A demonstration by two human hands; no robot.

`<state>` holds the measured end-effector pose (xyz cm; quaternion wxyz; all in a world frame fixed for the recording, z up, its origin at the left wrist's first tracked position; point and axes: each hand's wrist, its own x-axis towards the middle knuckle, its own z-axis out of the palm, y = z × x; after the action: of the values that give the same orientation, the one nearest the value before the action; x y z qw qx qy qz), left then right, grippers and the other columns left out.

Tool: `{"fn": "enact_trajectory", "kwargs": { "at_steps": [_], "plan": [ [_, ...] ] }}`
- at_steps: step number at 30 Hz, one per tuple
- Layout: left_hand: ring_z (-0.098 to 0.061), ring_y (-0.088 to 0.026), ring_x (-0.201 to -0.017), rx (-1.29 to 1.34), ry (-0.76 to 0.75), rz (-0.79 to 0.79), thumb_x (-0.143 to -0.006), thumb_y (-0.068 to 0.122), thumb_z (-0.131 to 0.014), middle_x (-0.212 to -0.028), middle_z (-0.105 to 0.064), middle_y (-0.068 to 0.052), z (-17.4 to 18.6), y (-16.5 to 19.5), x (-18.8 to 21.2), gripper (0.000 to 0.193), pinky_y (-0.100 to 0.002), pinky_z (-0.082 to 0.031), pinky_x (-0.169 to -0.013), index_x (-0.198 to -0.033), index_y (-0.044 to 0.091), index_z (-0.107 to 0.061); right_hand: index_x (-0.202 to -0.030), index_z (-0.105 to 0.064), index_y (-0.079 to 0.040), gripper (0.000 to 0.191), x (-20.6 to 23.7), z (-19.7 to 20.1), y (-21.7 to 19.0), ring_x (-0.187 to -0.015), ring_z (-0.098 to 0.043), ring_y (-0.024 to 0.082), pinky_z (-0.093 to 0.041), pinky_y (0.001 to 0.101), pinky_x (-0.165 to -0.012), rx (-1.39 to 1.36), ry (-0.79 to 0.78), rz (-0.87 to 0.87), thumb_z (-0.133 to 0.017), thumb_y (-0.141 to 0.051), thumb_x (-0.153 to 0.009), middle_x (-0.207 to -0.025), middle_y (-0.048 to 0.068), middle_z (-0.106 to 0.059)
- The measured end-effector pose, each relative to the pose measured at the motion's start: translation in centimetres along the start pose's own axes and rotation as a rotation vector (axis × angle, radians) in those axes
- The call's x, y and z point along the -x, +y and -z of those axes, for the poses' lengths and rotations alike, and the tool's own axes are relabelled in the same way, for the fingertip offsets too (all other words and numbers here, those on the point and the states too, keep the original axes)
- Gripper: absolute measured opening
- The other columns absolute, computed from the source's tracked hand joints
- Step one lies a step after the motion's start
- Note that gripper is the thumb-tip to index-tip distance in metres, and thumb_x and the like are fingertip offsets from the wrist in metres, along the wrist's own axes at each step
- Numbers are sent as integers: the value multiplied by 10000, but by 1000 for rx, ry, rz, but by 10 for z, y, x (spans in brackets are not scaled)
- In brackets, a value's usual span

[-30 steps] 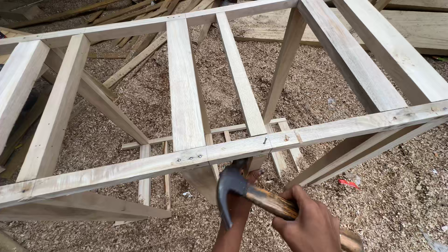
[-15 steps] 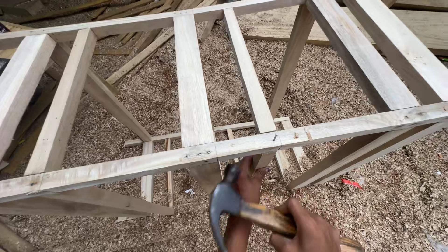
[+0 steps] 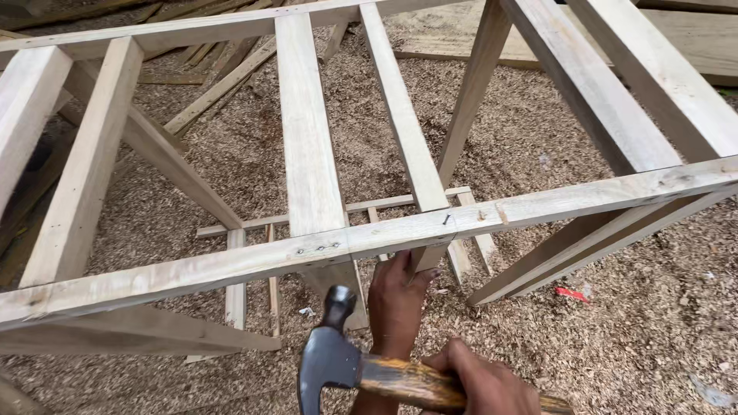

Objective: The person assembles a wooden frame by positioning planks and hammering nails to secure joints. They repeatedly align pieces, drive nails with a hammer, and adjust the frame to ensure stability.

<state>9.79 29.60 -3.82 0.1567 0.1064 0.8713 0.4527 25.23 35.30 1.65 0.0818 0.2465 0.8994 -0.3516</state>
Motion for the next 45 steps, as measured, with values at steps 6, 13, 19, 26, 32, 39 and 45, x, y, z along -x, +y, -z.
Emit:
{"fn": "enact_trajectory", "kwargs": {
  "at_steps": [6, 13, 19, 26, 32, 39, 45],
  "plan": [
    [-678, -251, -1122, 221, 26, -152, -845, 315, -752, -1220, -699, -96, -7, -8, 4, 487, -377, -560, -948, -1286, 133, -656, -1090, -647, -171, 347, -9, 33, 10, -859, -760, 171, -614, 362, -940, 34, 4, -416, -783, -184, -771, -962, 48, -764],
    [-683, -271, -1071, 74, 18, -213, -829, 370, -775, -1170, -721, -137, 21, 6, -6, 503, -415, -550, -915, -1246, 104, -682, -1055, -716, -92, 333, -8, -25, 165, -877, -774, 231, -651, 416, -866, -594, -224, -74, -805, -282, -796, -957, 131, -760],
    [-730, -225, -1015, 388, -7, -254, -809, 399, -791, -1054, -799, -112, 37, 33, -4, 481, -375, -531, -912, -1136, 48, -749, -1088, -800, -53, 331, -4, -48, 234, -835, -784, 235, -654, 335, -779, -729, 31, -94, -696, -171, -798, -922, 156, -780],
    [-705, -178, -1043, 592, -44, -296, -868, 296, -770, -1072, -790, -99, 39, 38, -7, 391, -318, -522, -935, -1151, 28, -745, -922, -746, -41, 173, -18, -25, 134, -455, -578, 176, -394, 353, -460, -770, 86, -242, -742, -190, -834, -546, 72, -638],
    [-711, -181, -945, 615, 27, -249, -863, 319, -773, -991, -805, -81, 29, 34, -4, 379, -317, -534, -880, -1110, 30, -778, -775, -761, -102, 131, -33, -16, 91, -484, -591, 117, -425, 304, -505, -532, 157, -225, -842, -191, -723, -505, 14, -642],
    [-717, -162, -935, 562, 50, -286, -876, 328, -764, -981, -811, -65, 27, 35, -2, 357, -314, -536, -866, -1117, 65, -780, -771, -695, -65, 291, -42, -33, 124, -549, -598, 172, -521, 356, -549, -386, 118, -195, -813, -331, -786, -576, 59, -644],
    [-754, -178, -1022, 523, -27, -345, -882, 378, -731, -1033, -817, -75, 39, 40, -5, 386, -326, -556, -908, -1126, 83, -784, -1087, -737, -230, 317, -30, -52, 196, -757, -756, 158, -633, 355, -825, -186, -113, -278, -830, -271, -786, -859, 52, -767]
  ]
}}
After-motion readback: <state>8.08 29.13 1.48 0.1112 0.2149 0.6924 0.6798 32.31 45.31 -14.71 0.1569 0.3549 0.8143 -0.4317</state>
